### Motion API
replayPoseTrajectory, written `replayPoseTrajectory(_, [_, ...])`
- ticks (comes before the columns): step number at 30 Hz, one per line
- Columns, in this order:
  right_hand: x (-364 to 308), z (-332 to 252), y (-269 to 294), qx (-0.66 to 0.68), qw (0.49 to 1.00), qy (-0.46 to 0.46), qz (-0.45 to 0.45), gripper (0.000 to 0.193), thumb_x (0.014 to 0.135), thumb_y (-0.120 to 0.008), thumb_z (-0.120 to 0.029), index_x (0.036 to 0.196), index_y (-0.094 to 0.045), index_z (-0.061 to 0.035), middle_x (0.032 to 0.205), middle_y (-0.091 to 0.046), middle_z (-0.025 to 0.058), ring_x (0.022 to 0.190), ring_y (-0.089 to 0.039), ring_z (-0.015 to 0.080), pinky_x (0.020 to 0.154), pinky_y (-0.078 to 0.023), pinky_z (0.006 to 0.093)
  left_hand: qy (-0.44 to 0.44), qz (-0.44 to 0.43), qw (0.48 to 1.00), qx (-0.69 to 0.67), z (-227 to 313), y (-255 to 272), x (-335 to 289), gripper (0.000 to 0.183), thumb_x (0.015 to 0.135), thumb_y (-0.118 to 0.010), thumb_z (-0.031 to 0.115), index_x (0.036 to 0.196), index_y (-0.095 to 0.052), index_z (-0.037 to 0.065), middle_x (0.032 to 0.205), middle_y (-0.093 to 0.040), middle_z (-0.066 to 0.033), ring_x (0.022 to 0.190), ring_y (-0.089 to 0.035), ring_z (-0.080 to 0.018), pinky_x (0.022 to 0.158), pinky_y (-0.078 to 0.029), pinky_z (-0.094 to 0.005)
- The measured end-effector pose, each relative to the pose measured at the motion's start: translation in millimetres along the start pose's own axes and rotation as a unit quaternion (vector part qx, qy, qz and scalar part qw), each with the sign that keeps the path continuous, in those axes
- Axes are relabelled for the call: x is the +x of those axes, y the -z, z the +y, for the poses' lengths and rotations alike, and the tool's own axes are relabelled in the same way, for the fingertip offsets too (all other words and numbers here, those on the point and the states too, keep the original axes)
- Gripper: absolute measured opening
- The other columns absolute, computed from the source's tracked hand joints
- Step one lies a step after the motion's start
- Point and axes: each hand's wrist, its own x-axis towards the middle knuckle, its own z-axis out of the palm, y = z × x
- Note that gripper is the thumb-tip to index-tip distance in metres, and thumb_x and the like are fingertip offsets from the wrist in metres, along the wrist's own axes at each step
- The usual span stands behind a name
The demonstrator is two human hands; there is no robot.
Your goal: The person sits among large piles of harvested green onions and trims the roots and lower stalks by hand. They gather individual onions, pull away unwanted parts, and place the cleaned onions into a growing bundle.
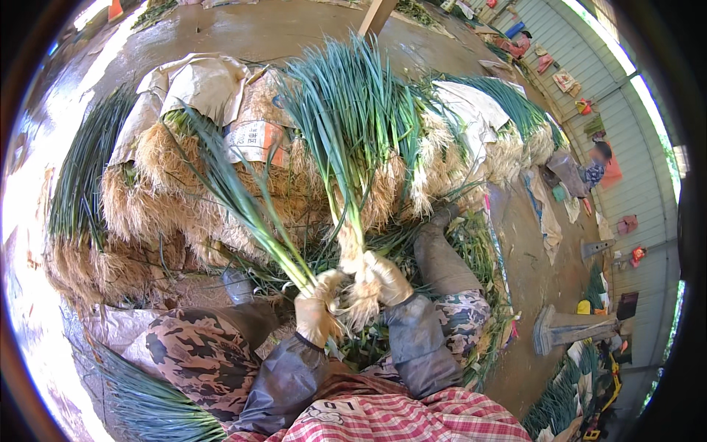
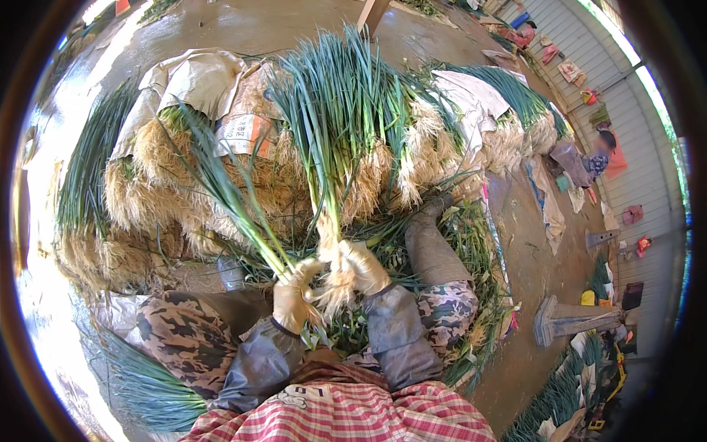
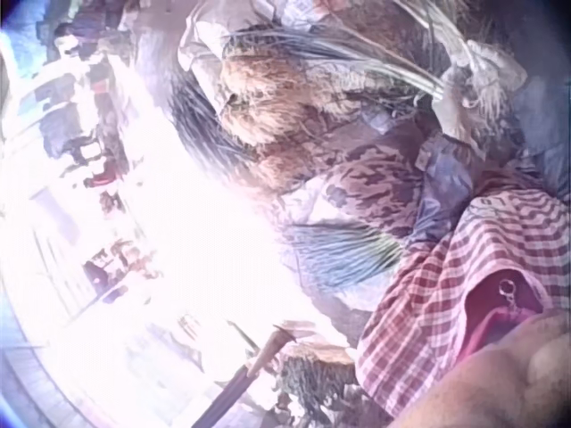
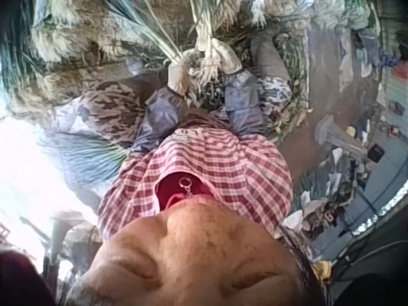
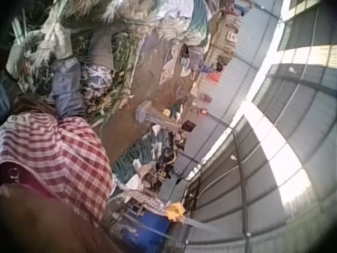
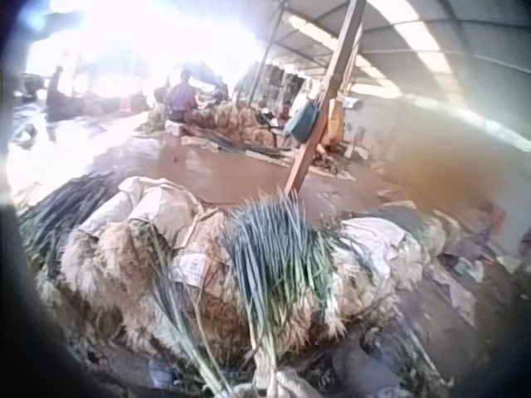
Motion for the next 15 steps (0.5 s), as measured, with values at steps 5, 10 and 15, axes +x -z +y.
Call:
replayPoseTrajectory(5, [21, 25, -6, -0.168, 0.985, 0.009, 0.038, 0.046, 0.092, -0.06, -0.034, 0.121, -0.057, 0.0017, 0.114, -0.062, 0.0081, 0.104, -0.058, 0.0156, 0.092, -0.047, 0.0301, 0.126, -0.092, 0.985, -0.079, -4, -4, -8, 0.026, 0.088, -0.065, 0.011, 0.107, -0.058, -0.004, 0.084, -0.066, -0.0093, 0.067, -0.064, -0.0172, 0.056, -0.054, -0.0285])
replayPoseTrajectory(10, [80, 0, -25, -0.536, 0.822, 0.012, 0.191, 0.063, 0.088, -0.057, -0.053, 0.119, -0.057, 0.0021, 0.09, -0.067, 0.0099, 0.075, -0.062, 0.0186, 0.07, -0.053, 0.0343, 0.061, -0.039, 0.99, 0.124, -13, -11, -16, 0.01, 0.082, -0.068, 0.0, 0.089, -0.064, -0.006, 0.074, -0.066, -0.0075, 0.058, -0.061, -0.0136, 0.049, -0.051, -0.0277])
replayPoseTrajectory(15, [64, -2, -4, -0.529, 0.755, 0.183, 0.342, 0.057, 0.094, -0.044, -0.055, 0.095, -0.063, -0.0012, 0.072, -0.063, 0.0063, 0.056, -0.057, 0.012, 0.048, -0.048, 0.029, 0.005, 0.012, 0.99, 0.142, 3, -17, -12, 0.007, 0.084, -0.066, 0.002, 0.09, -0.063, -0.001, 0.066, -0.061, -0.0035, 0.05, -0.054, -0.0096, 0.045, -0.046, -0.0237])
